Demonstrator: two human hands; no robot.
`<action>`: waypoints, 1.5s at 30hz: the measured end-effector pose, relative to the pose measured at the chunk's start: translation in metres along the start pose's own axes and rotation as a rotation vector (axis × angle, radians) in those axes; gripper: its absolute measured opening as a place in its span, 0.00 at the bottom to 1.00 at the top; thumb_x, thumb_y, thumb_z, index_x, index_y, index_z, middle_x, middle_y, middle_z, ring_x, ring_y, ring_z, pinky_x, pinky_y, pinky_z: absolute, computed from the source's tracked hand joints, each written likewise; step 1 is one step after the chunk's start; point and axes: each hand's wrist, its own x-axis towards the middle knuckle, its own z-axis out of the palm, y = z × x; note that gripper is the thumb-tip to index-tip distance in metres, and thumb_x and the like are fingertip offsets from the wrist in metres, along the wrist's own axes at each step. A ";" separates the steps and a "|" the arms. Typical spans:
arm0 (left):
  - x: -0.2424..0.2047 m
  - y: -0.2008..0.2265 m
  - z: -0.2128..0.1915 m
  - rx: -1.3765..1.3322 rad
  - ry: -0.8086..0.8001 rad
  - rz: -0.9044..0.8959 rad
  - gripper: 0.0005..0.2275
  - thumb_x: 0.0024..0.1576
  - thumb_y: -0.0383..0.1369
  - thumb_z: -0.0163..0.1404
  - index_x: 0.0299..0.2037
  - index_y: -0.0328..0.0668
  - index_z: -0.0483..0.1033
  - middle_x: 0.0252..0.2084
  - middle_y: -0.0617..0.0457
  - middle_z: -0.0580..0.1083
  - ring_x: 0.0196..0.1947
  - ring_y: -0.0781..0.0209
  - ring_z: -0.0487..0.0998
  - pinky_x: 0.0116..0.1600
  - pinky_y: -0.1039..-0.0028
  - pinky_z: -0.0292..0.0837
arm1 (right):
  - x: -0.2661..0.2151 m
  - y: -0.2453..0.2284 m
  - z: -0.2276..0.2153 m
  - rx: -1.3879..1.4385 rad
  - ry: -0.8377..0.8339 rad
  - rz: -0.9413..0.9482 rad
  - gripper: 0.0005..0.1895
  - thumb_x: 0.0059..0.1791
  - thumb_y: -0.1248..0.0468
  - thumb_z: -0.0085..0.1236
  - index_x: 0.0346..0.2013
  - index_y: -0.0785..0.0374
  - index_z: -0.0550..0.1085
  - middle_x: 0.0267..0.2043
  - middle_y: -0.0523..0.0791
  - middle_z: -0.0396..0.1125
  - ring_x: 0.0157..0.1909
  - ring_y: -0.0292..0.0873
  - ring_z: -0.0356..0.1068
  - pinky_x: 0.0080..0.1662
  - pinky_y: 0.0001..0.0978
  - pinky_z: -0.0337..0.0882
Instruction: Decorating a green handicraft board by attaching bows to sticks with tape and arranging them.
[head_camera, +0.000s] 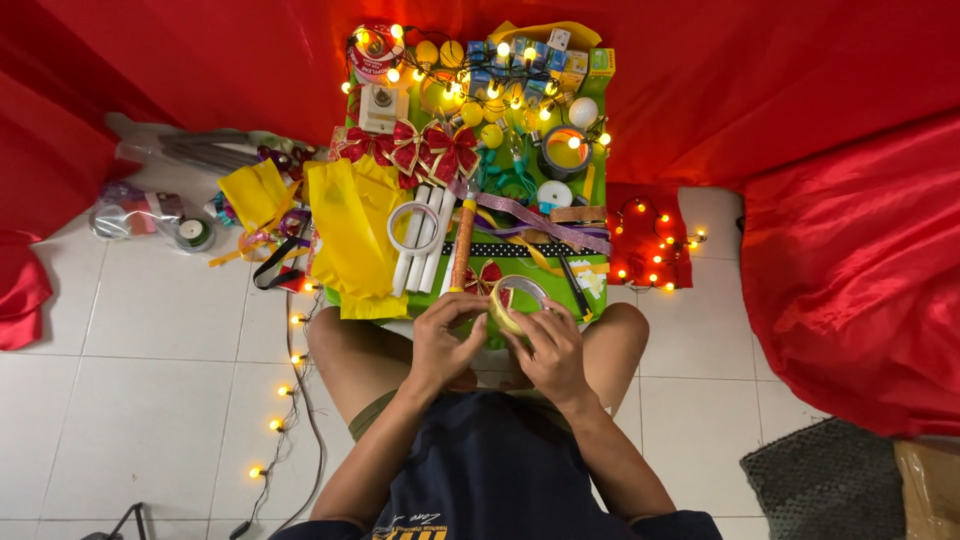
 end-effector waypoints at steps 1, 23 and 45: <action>0.001 0.001 0.000 0.002 0.000 0.000 0.07 0.49 0.19 0.58 0.37 0.29 0.83 0.37 0.39 0.80 0.41 0.41 0.84 0.46 0.62 0.84 | -0.002 0.001 0.001 0.002 0.001 0.000 0.16 0.43 0.65 0.71 0.44 0.62 0.81 0.29 0.41 0.70 0.33 0.42 0.74 0.56 0.48 0.74; -0.007 -0.033 0.010 -0.025 0.054 -0.094 0.02 0.52 0.22 0.59 0.33 0.32 0.82 0.37 0.44 0.80 0.40 0.51 0.82 0.41 0.69 0.84 | -0.002 -0.003 -0.002 0.105 -0.075 0.073 0.17 0.44 0.65 0.70 0.47 0.62 0.80 0.33 0.43 0.72 0.37 0.44 0.76 0.57 0.49 0.73; -0.019 -0.051 0.009 -0.109 -0.134 -0.359 0.04 0.54 0.25 0.61 0.35 0.31 0.82 0.39 0.44 0.80 0.45 0.52 0.82 0.46 0.63 0.83 | -0.012 0.011 -0.028 0.454 -0.310 0.433 0.18 0.46 0.66 0.68 0.51 0.64 0.78 0.37 0.50 0.73 0.41 0.55 0.76 0.53 0.56 0.71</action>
